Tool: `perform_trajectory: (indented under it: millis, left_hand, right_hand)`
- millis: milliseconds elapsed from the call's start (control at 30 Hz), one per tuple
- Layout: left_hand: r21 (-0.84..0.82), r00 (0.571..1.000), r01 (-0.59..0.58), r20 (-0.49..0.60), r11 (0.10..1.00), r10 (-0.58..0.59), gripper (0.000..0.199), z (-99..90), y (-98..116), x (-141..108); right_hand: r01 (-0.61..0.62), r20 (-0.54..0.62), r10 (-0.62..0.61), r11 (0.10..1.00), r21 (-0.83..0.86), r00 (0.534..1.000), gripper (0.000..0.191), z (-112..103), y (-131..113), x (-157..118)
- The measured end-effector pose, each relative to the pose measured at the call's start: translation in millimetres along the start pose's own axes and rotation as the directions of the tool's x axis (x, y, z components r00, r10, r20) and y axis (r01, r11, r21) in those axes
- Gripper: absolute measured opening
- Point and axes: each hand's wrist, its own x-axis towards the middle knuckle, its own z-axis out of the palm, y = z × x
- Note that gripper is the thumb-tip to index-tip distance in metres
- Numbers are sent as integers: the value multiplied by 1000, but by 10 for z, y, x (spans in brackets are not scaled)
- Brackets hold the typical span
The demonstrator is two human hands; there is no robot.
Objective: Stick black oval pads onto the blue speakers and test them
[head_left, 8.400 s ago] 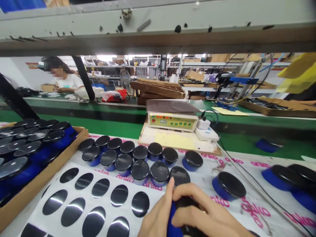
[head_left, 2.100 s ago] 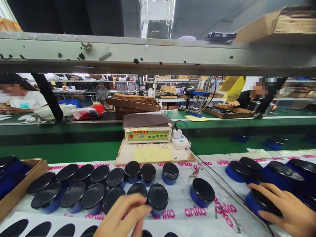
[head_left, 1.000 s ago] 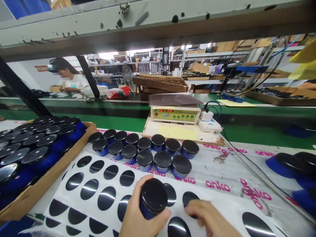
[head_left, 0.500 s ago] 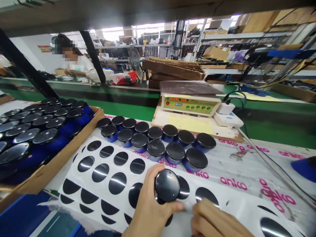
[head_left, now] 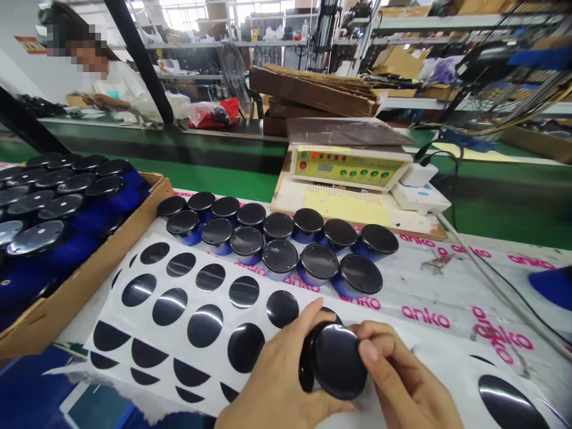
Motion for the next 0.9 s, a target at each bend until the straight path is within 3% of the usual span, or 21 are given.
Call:
perform_trajectory:
  millis: [200, 467, 900]
  left_hand:
    - [-23, 999, 41, -27, 999, -42, 89, -4, 68, -22]
    - [23, 997, 54, -63, 998, -53, 91, 13, 62, -39]
    - [55, 988, 117, -108, 992, -111, 84, 52, -13, -81]
  right_hand:
    - [-24, -3, 24, 999, 28, 1000, 21, 25, -15, -2]
    - [77, -35, -84, 982, -170, 996, 21, 23, -73, -8]
    - [120, -70, -140, 963, -242, 988, 22, 102, -142, -11]
